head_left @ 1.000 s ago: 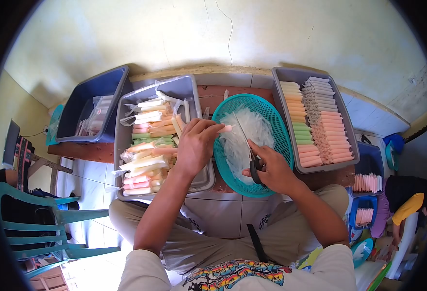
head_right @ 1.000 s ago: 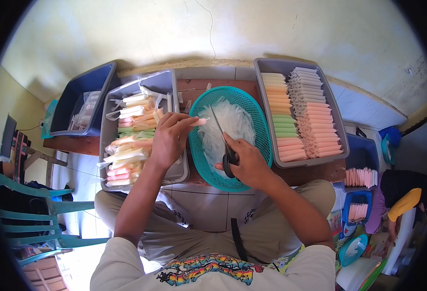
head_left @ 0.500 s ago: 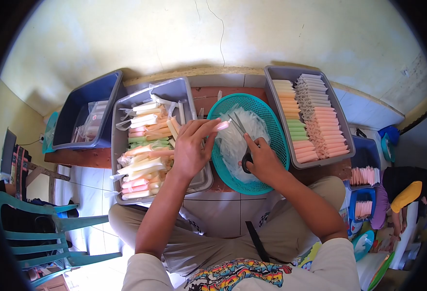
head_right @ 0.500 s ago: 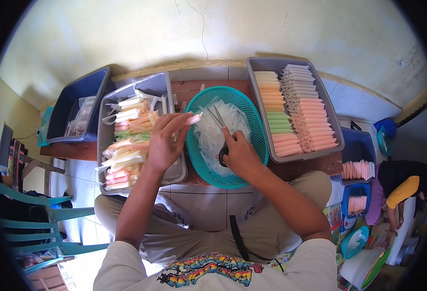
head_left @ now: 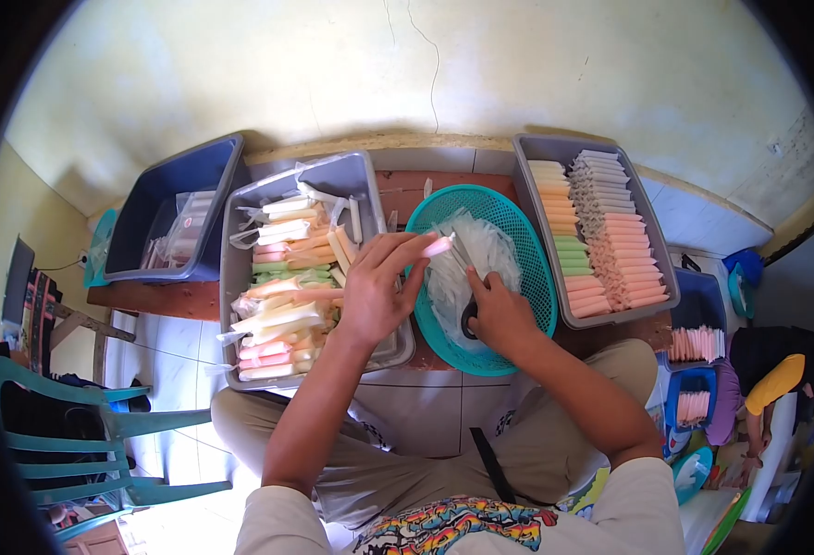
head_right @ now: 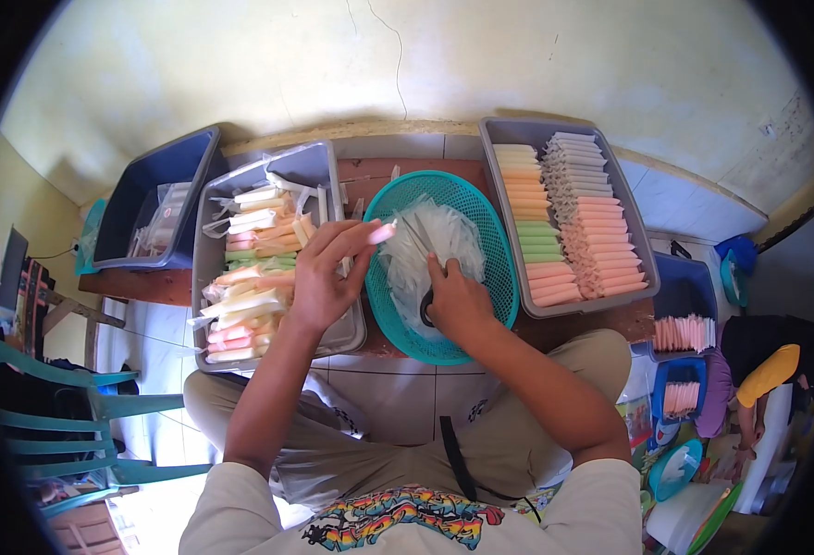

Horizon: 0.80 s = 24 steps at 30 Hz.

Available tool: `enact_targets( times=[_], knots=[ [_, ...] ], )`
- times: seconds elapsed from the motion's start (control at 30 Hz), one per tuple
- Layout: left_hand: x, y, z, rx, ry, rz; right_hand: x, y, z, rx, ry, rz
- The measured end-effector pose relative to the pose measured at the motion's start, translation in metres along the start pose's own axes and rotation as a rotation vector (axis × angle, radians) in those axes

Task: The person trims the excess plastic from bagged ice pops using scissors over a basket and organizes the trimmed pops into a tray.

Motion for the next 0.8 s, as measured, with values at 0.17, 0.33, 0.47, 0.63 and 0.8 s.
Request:
enact_targets(
  times=[0.17, 0.33, 0.47, 0.63, 0.8],
  knots=[
    [0.004, 0.000, 0.006, -0.020, -0.030, 0.017, -0.004, 0.015, -0.004, -0.048, 0.024, 0.021],
    [0.007, -0.003, 0.013, -0.064, -0.010, 0.017, -0.011, 0.032, 0.004, -0.031, 0.043, 0.045],
    [0.013, -0.009, 0.020, -0.169, 0.115, -0.020, -0.015, 0.060, 0.009, 0.297, 0.190, 0.199],
    [0.020, -0.033, 0.035, -0.294, 0.186, -0.040, -0.023, 0.087, 0.020, 0.634, 0.297, 0.314],
    [0.030, -0.074, 0.045, -0.469, 0.261, -0.011, -0.032, 0.090, 0.044, 0.728, 0.262, 0.452]
  ],
)
Point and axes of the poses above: each hand's wrist, its own x-axis towards the middle knuckle, its own y-axis out of the back of the hand, z = x × y, the point moved 3 cm from there along x, towards the middle knuckle, and after that the axes turned 8 degrees about -x, right-handed, at the moved point
